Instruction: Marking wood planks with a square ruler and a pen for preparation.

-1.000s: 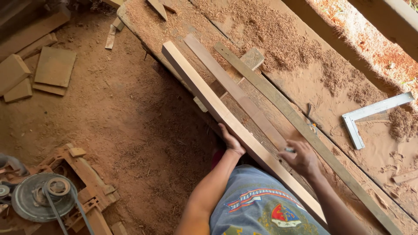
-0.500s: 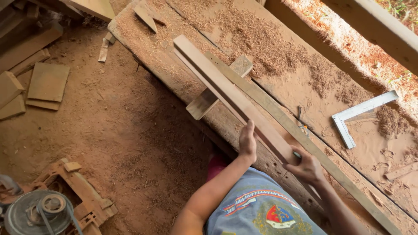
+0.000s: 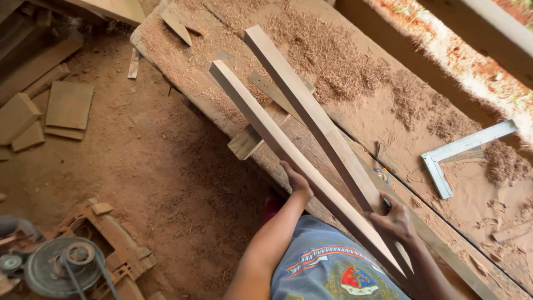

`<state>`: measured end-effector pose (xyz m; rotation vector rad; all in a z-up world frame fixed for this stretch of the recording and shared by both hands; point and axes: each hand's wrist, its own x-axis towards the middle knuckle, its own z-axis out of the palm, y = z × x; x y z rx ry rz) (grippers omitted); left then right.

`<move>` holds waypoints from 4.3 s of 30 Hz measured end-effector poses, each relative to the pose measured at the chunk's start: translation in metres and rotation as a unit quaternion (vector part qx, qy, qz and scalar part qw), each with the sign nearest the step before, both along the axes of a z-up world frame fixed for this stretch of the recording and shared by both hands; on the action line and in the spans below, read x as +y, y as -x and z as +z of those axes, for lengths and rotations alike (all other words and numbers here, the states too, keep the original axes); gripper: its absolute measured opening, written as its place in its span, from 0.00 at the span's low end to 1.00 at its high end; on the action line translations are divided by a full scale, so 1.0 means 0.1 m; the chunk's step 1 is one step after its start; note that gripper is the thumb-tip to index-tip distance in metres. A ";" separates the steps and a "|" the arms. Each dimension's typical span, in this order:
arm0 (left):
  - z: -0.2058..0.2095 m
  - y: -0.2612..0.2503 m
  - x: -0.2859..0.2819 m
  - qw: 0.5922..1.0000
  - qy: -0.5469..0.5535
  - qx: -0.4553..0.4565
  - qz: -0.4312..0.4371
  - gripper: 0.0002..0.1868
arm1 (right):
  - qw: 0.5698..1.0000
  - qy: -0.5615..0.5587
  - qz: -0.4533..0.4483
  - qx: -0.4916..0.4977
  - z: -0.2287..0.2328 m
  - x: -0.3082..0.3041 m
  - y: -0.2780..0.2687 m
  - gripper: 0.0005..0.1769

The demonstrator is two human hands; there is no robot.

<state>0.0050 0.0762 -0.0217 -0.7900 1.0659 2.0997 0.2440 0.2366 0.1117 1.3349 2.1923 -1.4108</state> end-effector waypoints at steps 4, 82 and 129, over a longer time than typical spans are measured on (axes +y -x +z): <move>0.17 -0.01 -0.09 0.999 -0.021 -0.026 0.006 0.53 | 1.000 0.006 0.015 -0.003 -0.05 -0.01 0.03 0.50; 0.12 0.03 -0.77 0.991 0.027 -0.009 -0.134 0.55 | 0.997 -0.052 0.062 0.006 0.54 -1.06 0.44 0.26; 0.56 0.76 -0.45 0.951 0.064 -0.030 -0.300 0.62 | 0.610 0.007 -0.787 0.091 -0.94 -2.15 -0.98 0.14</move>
